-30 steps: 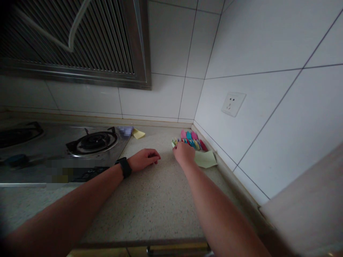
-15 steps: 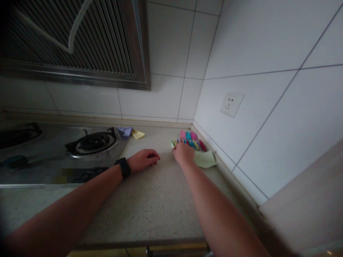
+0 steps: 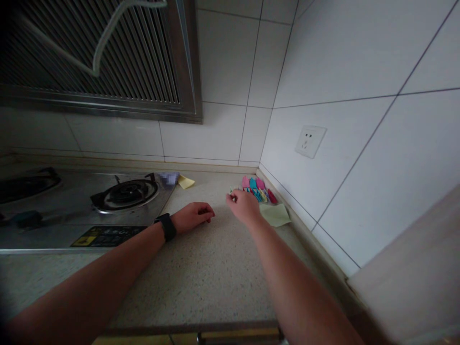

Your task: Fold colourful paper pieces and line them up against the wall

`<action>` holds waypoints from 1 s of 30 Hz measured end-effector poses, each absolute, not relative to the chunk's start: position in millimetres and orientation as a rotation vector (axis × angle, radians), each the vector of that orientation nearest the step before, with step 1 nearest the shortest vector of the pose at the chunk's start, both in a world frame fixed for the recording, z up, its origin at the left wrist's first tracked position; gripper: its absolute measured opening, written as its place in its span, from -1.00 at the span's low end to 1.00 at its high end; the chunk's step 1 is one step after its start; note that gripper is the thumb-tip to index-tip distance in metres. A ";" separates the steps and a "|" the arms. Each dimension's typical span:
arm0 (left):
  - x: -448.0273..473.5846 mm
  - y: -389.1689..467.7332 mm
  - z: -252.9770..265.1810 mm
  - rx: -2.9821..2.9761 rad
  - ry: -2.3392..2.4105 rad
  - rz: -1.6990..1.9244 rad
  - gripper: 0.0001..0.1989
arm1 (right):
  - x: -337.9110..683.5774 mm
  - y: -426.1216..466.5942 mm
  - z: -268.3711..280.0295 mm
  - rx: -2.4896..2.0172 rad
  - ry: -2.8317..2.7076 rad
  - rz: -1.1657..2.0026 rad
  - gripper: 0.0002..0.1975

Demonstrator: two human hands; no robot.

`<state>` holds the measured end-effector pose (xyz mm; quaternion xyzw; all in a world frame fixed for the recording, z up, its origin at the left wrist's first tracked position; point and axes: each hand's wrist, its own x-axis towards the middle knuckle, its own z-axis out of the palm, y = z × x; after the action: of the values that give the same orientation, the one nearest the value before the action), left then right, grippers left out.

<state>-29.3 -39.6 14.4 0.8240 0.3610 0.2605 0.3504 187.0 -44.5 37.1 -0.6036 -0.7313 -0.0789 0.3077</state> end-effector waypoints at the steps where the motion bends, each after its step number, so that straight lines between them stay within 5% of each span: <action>1: -29.5 -40.4 15.0 2.161 0.940 0.672 -0.72 | 185.0 -46.6 35.4 -1.494 -2.030 -0.150 -0.66; 7: -30.7 -46.7 20.6 2.483 0.978 0.625 -0.78 | 178.1 -50.2 20.6 -1.227 -2.448 0.101 -0.80; 13: -42.2 -35.3 21.2 2.704 1.170 0.631 -0.77 | 184.4 -43.4 19.7 -1.262 -2.422 0.091 -0.72; 21: -57.9 42.9 30.2 2.539 1.758 0.447 -0.34 | 184.3 -41.0 20.8 -1.241 -2.502 0.075 -0.72; 30: -74.1 108.1 24.6 2.404 1.960 0.290 -0.37 | 188.9 -38.9 25.9 -1.349 -2.510 0.029 -0.70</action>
<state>-74.1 108.1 24.6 0.7716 0.6291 0.0931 0.0131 188.9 -38.9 25.9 -0.4683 -0.8715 0.0100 0.1454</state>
